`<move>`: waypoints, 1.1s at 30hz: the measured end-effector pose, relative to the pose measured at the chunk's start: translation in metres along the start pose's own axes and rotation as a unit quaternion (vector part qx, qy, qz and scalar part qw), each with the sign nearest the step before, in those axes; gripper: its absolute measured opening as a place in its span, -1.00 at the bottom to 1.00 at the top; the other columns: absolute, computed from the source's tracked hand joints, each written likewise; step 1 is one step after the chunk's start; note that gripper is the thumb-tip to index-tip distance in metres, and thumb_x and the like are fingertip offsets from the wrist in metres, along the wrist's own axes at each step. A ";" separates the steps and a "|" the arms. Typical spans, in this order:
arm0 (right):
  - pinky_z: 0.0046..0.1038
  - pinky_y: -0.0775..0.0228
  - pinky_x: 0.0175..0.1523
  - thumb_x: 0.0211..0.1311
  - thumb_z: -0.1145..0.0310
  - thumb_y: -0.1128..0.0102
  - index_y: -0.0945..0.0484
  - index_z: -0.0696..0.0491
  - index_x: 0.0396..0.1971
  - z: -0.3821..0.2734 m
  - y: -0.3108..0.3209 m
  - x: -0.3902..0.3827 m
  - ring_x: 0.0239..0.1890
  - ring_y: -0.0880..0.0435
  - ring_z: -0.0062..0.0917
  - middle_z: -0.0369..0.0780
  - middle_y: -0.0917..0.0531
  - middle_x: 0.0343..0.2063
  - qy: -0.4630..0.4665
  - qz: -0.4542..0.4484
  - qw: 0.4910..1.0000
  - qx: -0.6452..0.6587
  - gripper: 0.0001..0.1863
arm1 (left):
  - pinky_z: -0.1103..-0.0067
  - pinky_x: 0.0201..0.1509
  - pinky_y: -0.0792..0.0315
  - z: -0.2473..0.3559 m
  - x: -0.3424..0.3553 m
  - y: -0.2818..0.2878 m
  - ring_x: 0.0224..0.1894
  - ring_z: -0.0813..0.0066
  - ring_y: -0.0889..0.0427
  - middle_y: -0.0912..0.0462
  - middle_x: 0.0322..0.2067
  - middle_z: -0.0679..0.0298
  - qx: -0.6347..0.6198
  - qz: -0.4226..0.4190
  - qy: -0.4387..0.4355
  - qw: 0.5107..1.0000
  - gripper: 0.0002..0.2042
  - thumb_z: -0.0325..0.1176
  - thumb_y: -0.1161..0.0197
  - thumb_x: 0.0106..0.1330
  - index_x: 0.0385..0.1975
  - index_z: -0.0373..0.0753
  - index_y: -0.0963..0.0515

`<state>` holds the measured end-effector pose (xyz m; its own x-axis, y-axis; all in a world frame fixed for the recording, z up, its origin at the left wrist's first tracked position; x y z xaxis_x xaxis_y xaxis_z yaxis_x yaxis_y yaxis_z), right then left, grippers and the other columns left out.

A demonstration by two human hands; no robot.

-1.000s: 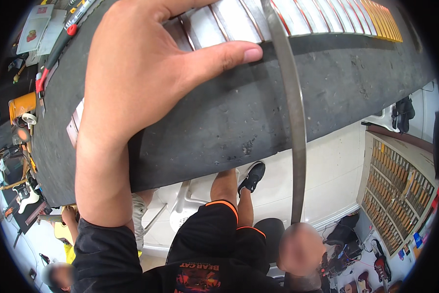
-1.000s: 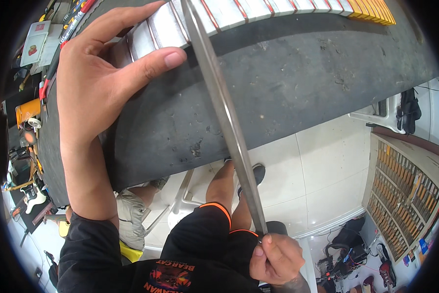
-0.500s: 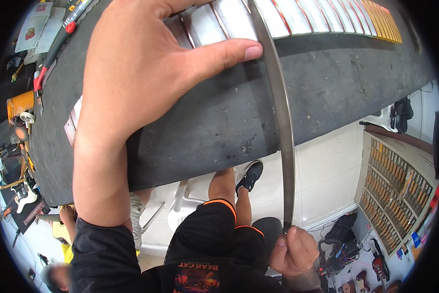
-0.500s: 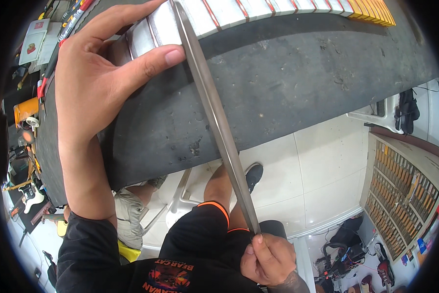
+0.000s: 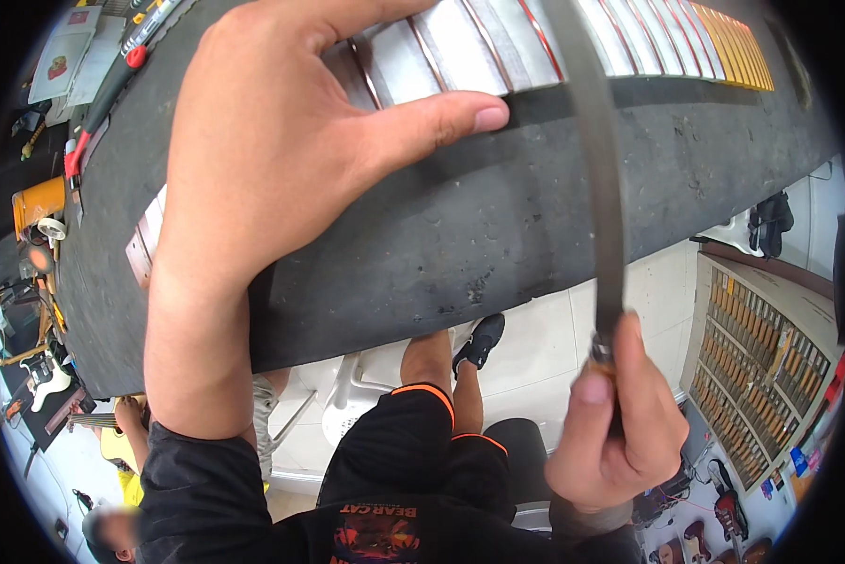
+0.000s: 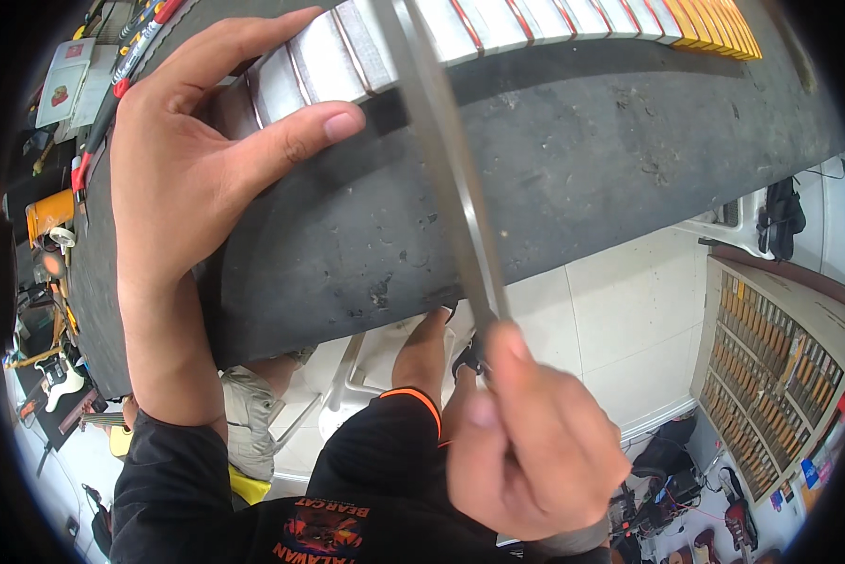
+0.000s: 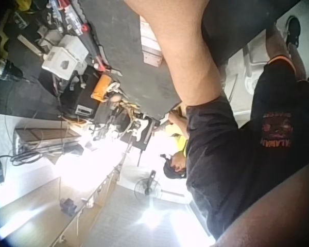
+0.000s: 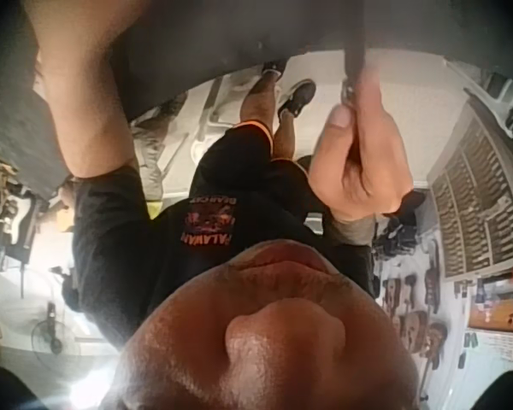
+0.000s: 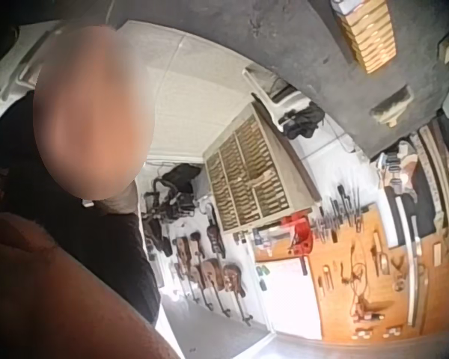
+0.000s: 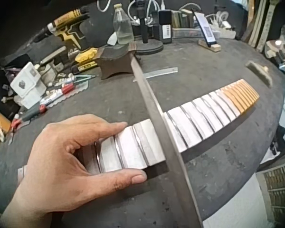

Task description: The person uses a metal file to smooth down the edges and surfaces of frets on a guitar neck.

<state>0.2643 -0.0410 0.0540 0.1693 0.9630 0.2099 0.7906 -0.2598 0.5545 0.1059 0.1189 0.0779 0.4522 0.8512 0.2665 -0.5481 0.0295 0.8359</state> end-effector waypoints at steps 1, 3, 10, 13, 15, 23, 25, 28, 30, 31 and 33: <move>-0.59 -0.44 -0.49 -0.03 0.70 -0.15 -0.59 0.30 0.00 0.008 0.009 -0.014 -0.66 -0.55 -0.54 -0.11 -0.62 -0.60 -0.036 -0.007 0.999 0.028 -0.53 | 0.62 -0.44 -0.40 0.001 0.001 -0.002 -0.47 0.48 -0.60 -0.67 -0.41 0.09 -0.002 0.003 -0.007 1.000 -0.41 -0.13 -0.64 -0.09 -0.18 -0.51 -0.64; -0.58 -0.43 -0.49 0.00 0.67 -0.15 -0.58 0.29 0.00 0.021 0.026 -0.047 -0.65 -0.56 -0.52 -0.10 -0.63 -0.58 -0.083 -0.025 0.994 0.060 -0.54 | 0.62 -0.43 -0.41 0.003 0.002 -0.002 -0.46 0.47 -0.60 -0.68 -0.40 0.08 0.002 0.007 -0.012 1.000 -0.41 -0.13 -0.64 -0.08 -0.18 -0.51 -0.64; -0.49 -0.44 -0.51 -0.11 0.63 -0.20 -0.58 0.14 0.03 0.016 0.042 -0.101 -0.64 -0.56 -0.42 -0.15 -0.61 -0.56 0.001 -0.059 0.997 -0.040 -0.45 | 0.62 -0.41 -0.42 0.001 0.003 0.001 -0.43 0.46 -0.62 -0.68 -0.40 0.08 0.009 -0.032 0.021 0.999 -0.43 -0.13 -0.63 -0.07 -0.19 -0.49 -0.65; -0.41 -0.37 -0.47 -0.03 0.65 -0.10 -0.40 0.15 0.21 0.010 0.040 -0.112 -0.60 -0.51 -0.34 -0.13 -0.55 -0.59 0.018 -0.121 0.989 -0.079 -0.34 | 0.62 -0.40 -0.44 0.001 0.002 0.000 -0.42 0.45 -0.63 -0.68 -0.40 0.08 -0.004 -0.016 0.015 1.000 -0.43 -0.13 -0.62 -0.06 -0.19 -0.49 -0.65; -0.41 -0.39 -0.45 -0.05 0.66 -0.10 -0.37 0.13 0.24 0.007 0.039 -0.114 -0.59 -0.52 -0.33 -0.11 -0.56 -0.55 0.013 -0.132 0.987 -0.089 -0.30 | 0.61 -0.39 -0.45 0.008 0.001 0.004 -0.42 0.43 -0.63 -0.68 -0.40 0.07 0.002 0.003 -0.005 1.000 -0.44 -0.12 -0.61 -0.05 -0.19 -0.49 -0.65; -0.49 -0.40 -0.51 -0.20 0.65 -0.22 -0.54 0.03 0.09 0.008 0.046 -0.122 -0.59 -0.55 -0.45 -0.22 -0.58 -0.51 0.010 -0.110 0.985 -0.131 -0.33 | 0.58 -0.38 -0.49 -0.005 0.001 0.000 -0.41 0.37 -0.65 -0.68 -0.38 0.03 -0.059 0.001 -0.023 0.998 -0.43 -0.11 -0.60 -0.03 -0.19 -0.50 -0.64; -0.49 -0.40 -0.51 -0.20 0.65 -0.22 -0.54 0.03 0.10 0.009 0.047 -0.123 -0.59 -0.55 -0.44 -0.22 -0.58 -0.51 0.009 -0.113 0.985 -0.131 -0.32 | 0.57 -0.38 -0.50 -0.004 0.000 0.002 -0.41 0.37 -0.65 -0.68 -0.38 0.03 -0.047 0.015 -0.022 0.999 -0.43 -0.10 -0.60 -0.03 -0.19 -0.50 -0.64; -0.47 -0.40 -0.51 -0.21 0.65 -0.22 -0.53 0.03 0.12 0.012 0.049 -0.124 -0.58 -0.55 -0.43 -0.22 -0.58 -0.51 0.006 -0.121 0.984 -0.128 -0.31 | 0.57 -0.37 -0.50 0.000 0.001 0.004 -0.40 0.37 -0.66 -0.68 -0.38 0.03 -0.022 0.002 -0.024 0.999 -0.42 -0.09 -0.59 -0.03 -0.18 -0.51 -0.63; -0.47 -0.40 -0.51 -0.21 0.64 -0.22 -0.52 0.03 0.12 0.012 0.050 -0.124 -0.58 -0.55 -0.43 -0.22 -0.58 -0.51 0.006 -0.126 0.984 -0.127 -0.31 | 0.57 -0.37 -0.51 -0.003 0.001 0.003 -0.40 0.37 -0.66 -0.68 -0.38 0.02 -0.026 -0.005 -0.027 0.999 -0.42 -0.09 -0.59 -0.03 -0.18 -0.51 -0.63; -0.47 -0.40 -0.51 -0.21 0.65 -0.22 -0.52 0.03 0.12 0.012 0.050 -0.124 -0.58 -0.55 -0.43 -0.21 -0.58 -0.51 0.006 -0.128 0.983 -0.129 -0.31 | 0.57 -0.37 -0.51 -0.004 0.001 0.002 -0.40 0.37 -0.66 -0.68 -0.38 0.02 -0.031 -0.005 -0.027 0.999 -0.42 -0.09 -0.59 -0.03 -0.18 -0.51 -0.63; -0.47 -0.40 -0.51 -0.21 0.65 -0.22 -0.52 0.03 0.12 0.012 0.050 -0.122 -0.57 -0.55 -0.43 -0.21 -0.58 -0.51 0.007 -0.131 0.983 -0.131 -0.30 | 0.57 -0.38 -0.51 -0.002 0.001 0.003 -0.41 0.37 -0.66 -0.68 -0.38 0.02 -0.026 0.005 -0.036 0.999 -0.42 -0.10 -0.59 -0.03 -0.18 -0.50 -0.63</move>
<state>0.2902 -0.1705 0.0463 -0.0293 0.9986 0.0431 0.6274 -0.0152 0.7786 0.1028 0.1208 0.0794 0.4941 0.8122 0.3102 -0.5883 0.0497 0.8071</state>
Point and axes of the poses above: each hand's wrist, its own x-axis towards the middle knuckle, its own y-axis out of the back of the hand, z = x × y, the point moved 7 cm from there along x, towards the middle knuckle
